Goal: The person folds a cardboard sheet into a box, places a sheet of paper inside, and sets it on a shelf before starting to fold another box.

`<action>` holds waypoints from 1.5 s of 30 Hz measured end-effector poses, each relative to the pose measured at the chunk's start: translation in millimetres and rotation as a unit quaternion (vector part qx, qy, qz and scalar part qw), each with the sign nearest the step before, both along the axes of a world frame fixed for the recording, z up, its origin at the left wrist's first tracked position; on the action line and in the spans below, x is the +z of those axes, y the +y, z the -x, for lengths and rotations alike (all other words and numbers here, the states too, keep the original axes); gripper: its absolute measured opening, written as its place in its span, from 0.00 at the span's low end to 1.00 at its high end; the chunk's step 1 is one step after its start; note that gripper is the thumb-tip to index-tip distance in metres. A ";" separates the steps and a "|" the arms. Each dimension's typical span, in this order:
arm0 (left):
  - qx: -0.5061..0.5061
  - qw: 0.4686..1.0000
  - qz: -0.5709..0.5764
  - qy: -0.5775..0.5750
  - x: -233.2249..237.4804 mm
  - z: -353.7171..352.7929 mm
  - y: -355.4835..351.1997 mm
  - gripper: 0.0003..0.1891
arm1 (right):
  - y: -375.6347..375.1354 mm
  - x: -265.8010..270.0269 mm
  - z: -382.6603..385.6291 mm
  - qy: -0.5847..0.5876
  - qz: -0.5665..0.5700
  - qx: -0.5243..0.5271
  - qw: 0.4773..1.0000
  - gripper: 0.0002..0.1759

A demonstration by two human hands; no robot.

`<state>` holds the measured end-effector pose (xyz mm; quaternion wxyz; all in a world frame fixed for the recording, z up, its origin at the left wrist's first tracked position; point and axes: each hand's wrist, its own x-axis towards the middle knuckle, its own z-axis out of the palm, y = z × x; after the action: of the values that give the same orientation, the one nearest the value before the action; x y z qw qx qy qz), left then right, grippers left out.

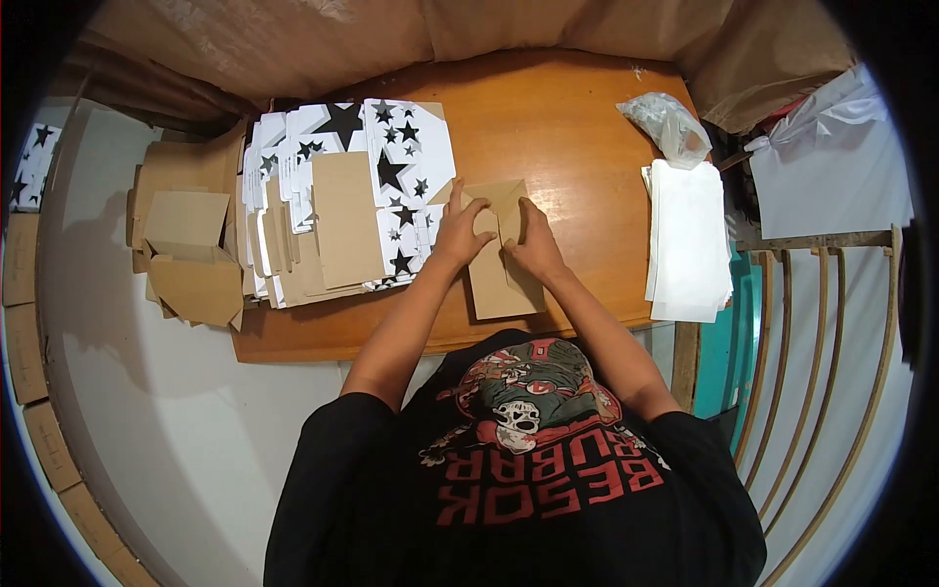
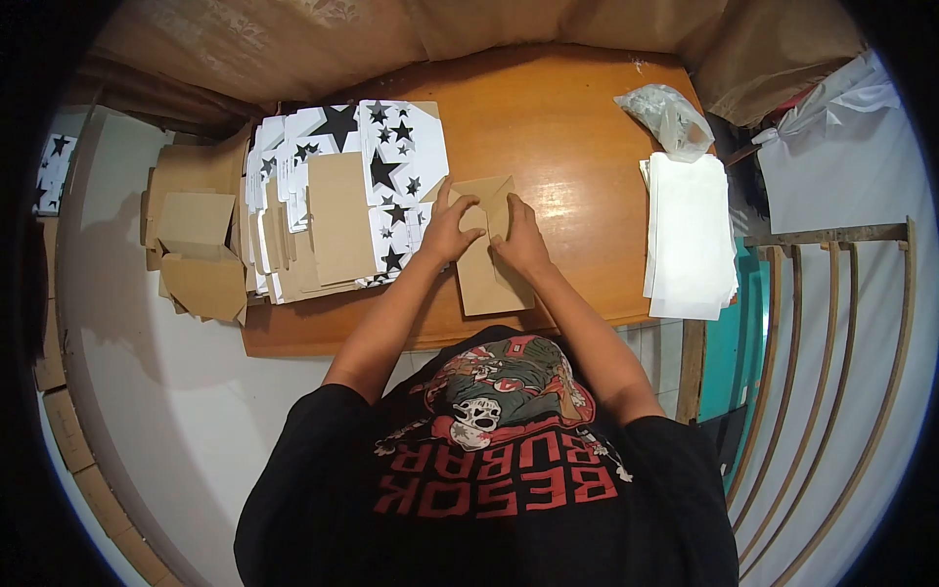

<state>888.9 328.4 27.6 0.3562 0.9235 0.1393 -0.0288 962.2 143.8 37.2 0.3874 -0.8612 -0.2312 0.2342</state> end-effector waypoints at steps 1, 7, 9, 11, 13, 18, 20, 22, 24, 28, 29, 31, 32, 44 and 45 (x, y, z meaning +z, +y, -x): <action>0.019 0.999 -0.002 -0.039 -4.3 2.2 -3.0 0.38 | -0.6 -2.0 0.4 0.001 0.000 0.000 1.000 0.52; 0.086 0.991 -0.026 -0.099 -11.5 17.3 -19.7 0.49 | -11.9 -18.1 -0.6 0.111 -0.142 -0.072 0.981 0.49; 0.105 0.989 -0.026 -0.102 -25.2 23.5 -21.8 0.48 | -16.4 -18.8 1.5 0.156 -0.195 -0.130 0.960 0.48; 0.116 0.989 -0.047 -0.074 -36.9 25.5 -28.9 0.45 | -18.1 -43.3 2.6 0.138 -0.180 -0.114 0.967 0.47; 0.122 0.989 -0.033 -0.072 -36.9 23.9 -36.0 0.45 | -19.7 -62.1 4.9 0.076 -0.111 -0.040 0.990 0.49; 0.137 0.988 -0.005 -0.076 -36.6 21.8 -31.3 0.46 | -21.2 -39.7 0.5 -0.050 -0.019 -0.035 0.998 0.52; 0.097 0.994 0.002 -0.056 -29.7 22.9 -27.5 0.47 | -20.3 -32.5 -1.9 -0.083 -0.005 -0.017 0.996 0.54; 0.112 0.992 0.042 -0.031 -32.5 16.2 -35.9 0.48 | -14.5 -38.7 -4.5 -0.085 -0.021 0.020 0.996 0.55; 0.128 0.988 0.082 -0.007 -40.0 11.7 -36.1 0.48 | -12.6 -44.3 -7.4 -0.059 -0.036 0.017 0.997 0.55; 0.144 0.984 0.098 -0.043 -40.2 8.7 -24.0 0.49 | -24.1 -25.6 -17.2 -0.060 -0.073 0.034 0.995 0.47; 0.134 0.984 0.101 -0.055 -40.9 10.9 -20.4 0.49 | -26.7 -21.1 -20.1 -0.059 -0.072 0.034 0.995 0.47; 0.138 0.982 0.116 -0.056 -42.8 13.0 -14.6 0.49 | -28.2 -12.6 -28.5 -0.181 -0.002 0.078 0.980 0.34; 0.140 0.980 0.131 -0.059 -42.6 13.1 -12.7 0.48 | -26.1 -9.4 -33.3 -0.181 -0.001 0.078 0.980 0.34; 0.209 0.963 0.168 -0.001 -34.9 113.6 -68.5 0.43 | 7.8 -55.2 -133.8 -0.018 0.068 0.023 0.997 0.38; 0.214 0.962 0.167 0.000 -47.8 121.9 -70.6 0.43 | 8.3 -55.8 -135.6 0.062 0.061 -0.003 0.996 0.41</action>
<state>767.0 257.8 -20.1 0.5035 0.7995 0.3266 0.0251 1097.8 152.1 -18.6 0.3483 -0.8676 -0.1896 0.3002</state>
